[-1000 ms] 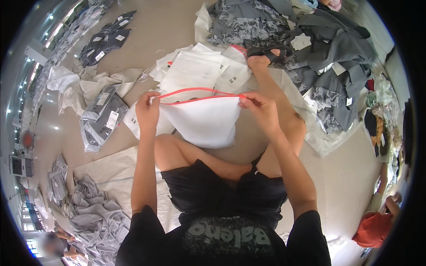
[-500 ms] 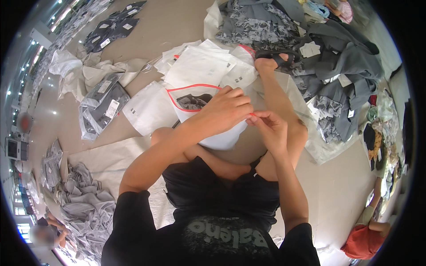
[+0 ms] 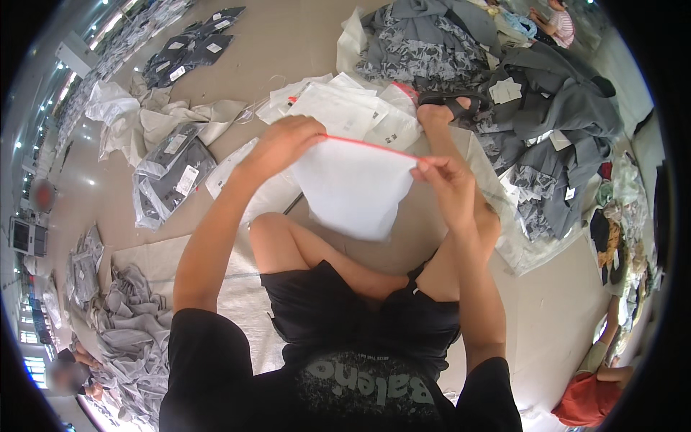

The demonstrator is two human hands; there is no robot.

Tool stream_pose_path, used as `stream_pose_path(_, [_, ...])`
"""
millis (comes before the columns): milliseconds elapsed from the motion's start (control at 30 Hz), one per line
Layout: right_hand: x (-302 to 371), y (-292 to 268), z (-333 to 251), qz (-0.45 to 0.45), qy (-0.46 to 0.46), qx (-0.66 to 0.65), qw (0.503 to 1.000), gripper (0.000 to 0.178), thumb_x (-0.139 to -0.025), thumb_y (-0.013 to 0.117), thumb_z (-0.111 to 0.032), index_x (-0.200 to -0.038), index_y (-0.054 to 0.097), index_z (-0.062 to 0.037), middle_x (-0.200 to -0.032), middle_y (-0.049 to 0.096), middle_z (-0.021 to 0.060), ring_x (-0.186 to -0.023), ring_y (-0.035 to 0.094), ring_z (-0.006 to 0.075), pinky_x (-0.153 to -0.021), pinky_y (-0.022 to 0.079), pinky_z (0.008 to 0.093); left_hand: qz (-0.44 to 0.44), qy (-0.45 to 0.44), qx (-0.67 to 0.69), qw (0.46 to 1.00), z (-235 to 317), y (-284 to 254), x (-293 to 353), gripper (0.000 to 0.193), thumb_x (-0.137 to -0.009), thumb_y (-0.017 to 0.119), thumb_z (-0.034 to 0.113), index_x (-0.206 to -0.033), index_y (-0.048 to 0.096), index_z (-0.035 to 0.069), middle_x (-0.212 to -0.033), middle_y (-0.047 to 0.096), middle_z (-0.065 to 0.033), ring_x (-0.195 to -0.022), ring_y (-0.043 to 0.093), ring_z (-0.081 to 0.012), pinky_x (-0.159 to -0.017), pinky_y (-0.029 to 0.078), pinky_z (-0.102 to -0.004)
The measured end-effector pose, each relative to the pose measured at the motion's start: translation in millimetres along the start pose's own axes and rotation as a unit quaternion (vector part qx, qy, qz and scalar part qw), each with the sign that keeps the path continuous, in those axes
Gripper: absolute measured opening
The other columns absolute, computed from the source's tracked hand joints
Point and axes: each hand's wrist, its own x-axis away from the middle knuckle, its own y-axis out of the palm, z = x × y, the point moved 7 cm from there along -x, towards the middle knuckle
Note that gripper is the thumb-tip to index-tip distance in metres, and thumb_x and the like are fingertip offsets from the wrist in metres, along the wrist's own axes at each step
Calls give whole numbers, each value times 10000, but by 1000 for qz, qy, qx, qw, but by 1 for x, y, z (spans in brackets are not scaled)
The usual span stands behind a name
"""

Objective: The person sits on the floor and repeatedly folds gray shorts, places them into clear plastic bags, and sets the packaged items aside. The person handles the garments one at a time, smoothing and folding them before bagging.

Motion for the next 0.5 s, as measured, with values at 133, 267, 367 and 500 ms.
stream_pose_path(133, [-27,1,-31,-8,-45,-40,998,113,-1010,706,-37,-1078,726,51,-1005,766,105,-931,747,165,-874,591,285,58,1,-9,998,5,-40,-7,123,-931,733,102,-1016,684,27,-923,675,-124,-878,653,-329,-776,524,-416])
stream_pose_path(267, [-3,6,-55,-266,-12,76,961,130,-965,713,21,-1090,745,22,-999,772,73,-927,718,117,-851,569,284,54,64,-58,995,20,-31,49,136,-903,754,88,-995,681,18,-917,673,-131,-848,632,-335,-783,527,-425])
stream_pose_path(367, [20,10,-19,-382,62,245,889,217,-968,707,-103,-1174,747,-47,-1029,768,100,-1004,731,209,-891,566,364,-172,62,0,983,27,35,110,240,-903,777,199,-1048,710,20,-968,704,-146,-894,654,-357,-818,540,-443])
stream_pose_path(500, [1,32,92,-225,-38,425,876,460,-984,655,-163,-1437,600,-97,-1433,607,208,-1245,638,356,-1031,517,472,-219,-170,91,956,-43,139,156,461,-893,787,364,-1198,698,30,-1038,716,-154,-1030,683,-330,-894,535,-452])
